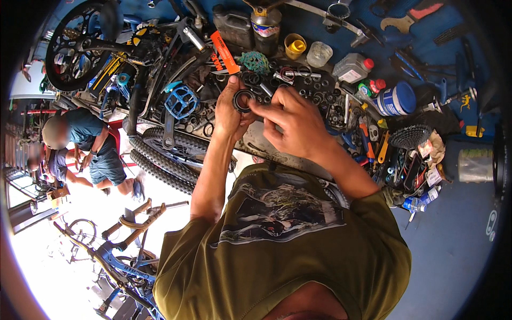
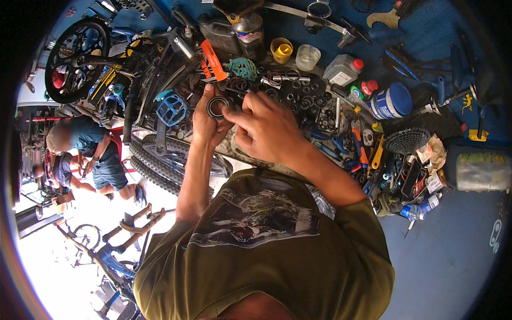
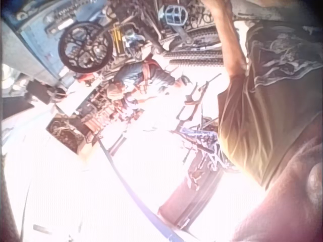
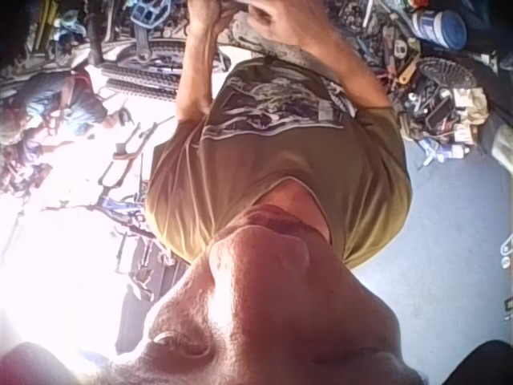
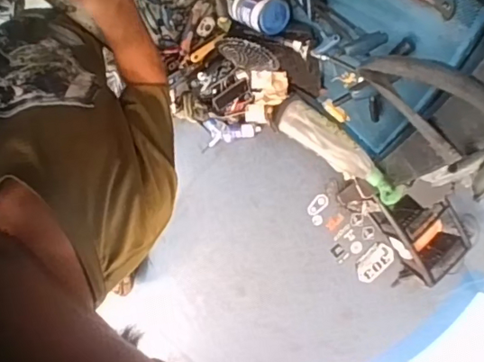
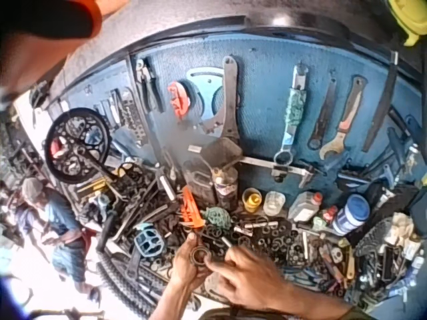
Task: The person handles small bicycle components on a cluttered workbench, repeatedly picking up bearings, seals, and a cassette sprocket. They apply lubricant from a small tube to the parts and rotate them to spread the grease. The person continues to handle and lubricate multiple small parts throughout the clip.
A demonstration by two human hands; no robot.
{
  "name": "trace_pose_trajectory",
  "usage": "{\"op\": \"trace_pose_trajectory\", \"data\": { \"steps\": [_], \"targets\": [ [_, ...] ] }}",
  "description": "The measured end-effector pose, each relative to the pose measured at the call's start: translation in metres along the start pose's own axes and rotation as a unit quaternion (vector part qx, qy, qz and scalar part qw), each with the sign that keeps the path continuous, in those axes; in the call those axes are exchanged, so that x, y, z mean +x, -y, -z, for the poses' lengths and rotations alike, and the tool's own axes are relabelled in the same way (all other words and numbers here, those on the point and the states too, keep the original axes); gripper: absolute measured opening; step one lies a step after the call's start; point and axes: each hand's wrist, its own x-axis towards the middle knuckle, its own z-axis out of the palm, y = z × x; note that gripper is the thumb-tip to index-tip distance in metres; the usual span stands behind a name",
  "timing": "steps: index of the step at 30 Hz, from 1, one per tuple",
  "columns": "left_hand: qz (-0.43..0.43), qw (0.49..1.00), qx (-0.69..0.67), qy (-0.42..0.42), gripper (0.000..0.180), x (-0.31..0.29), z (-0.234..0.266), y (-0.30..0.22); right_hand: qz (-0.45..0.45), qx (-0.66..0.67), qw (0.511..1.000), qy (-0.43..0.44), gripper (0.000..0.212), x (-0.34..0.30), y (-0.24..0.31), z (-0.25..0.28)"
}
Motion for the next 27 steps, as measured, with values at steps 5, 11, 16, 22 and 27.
{"op": "trace_pose_trajectory", "data": {
  "steps": [5, 11, 16, 22, 27],
  "targets": [
    [0.041, 0.966, -0.162, 0.199, 0.041, 0.006, 0.026, -0.007, -0.107, 0.225, 0.968, 0.041, 0.041, -0.006, -0.017, 0.026],
    [0.048, 0.956, -0.146, 0.249, 0.044, 0.012, 0.032, -0.004, -0.235, 0.221, 0.943, -0.076, 0.018, -0.05, -0.065, 0.024],
    [0.052, 0.964, -0.123, 0.229, 0.043, 0.013, 0.031, 0.0, -0.313, 0.135, 0.936, -0.089, 0.019, -0.076, -0.078, 0.025],
    [0.071, 0.977, -0.144, 0.137, 0.033, 0.009, 0.026, 0.017, -0.234, 0.13, 0.956, -0.123, 0.046, -0.063, -0.051, 0.006],
    [0.094, 0.984, -0.133, 0.073, 0.034, -0.001, 0.02, 0.035, -0.166, 0.168, 0.965, -0.112, 0.054, -0.045, -0.029, -0.025]
  ]
}}
